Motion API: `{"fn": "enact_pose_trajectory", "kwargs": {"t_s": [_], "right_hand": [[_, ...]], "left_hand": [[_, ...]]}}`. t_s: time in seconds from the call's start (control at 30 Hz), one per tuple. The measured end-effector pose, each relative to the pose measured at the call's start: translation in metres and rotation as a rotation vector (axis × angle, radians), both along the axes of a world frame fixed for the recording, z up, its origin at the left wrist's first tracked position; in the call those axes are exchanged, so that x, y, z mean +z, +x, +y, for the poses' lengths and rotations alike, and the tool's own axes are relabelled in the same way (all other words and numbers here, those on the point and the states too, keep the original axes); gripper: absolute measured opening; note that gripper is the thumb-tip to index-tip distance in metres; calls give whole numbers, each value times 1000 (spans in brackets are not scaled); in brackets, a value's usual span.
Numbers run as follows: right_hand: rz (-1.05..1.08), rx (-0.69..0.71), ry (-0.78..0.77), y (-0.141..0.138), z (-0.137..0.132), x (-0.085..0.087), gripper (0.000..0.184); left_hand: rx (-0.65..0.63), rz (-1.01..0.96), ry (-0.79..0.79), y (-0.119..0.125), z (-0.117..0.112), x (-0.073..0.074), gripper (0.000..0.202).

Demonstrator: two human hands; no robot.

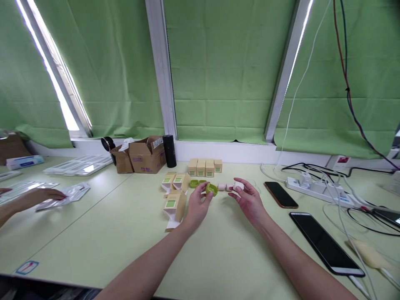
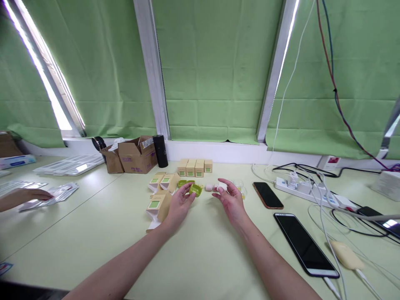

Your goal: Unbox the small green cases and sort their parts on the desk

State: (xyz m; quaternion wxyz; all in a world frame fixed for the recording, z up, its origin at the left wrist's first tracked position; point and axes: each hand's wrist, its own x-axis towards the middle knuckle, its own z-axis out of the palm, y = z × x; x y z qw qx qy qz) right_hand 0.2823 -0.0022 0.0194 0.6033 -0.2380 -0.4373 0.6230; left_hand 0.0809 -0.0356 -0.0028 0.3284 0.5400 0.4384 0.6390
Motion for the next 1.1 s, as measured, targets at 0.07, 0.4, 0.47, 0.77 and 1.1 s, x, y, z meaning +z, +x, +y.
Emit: {"fn": "enact_pose_trajectory", "kwargs": {"t_s": [0.07, 0.4, 0.47, 0.77, 1.1], "right_hand": [[-74, -82, 43, 0, 1, -1, 57], [-678, -508, 378, 8, 16, -20, 40], [-834, -569, 492, 11, 20, -25, 31], [-1262, -590, 819, 11, 35, -45, 36], [-1421, -615, 918, 10, 40, -52, 40]], "left_hand": [[4, 8, 1, 0, 0, 0, 48], [37, 32, 4, 2, -3, 4, 45], [36, 42, 1, 2, -5, 6, 44], [45, 66, -4, 5, -10, 10, 43], [57, 73, 11, 6, -10, 10, 41]]}}
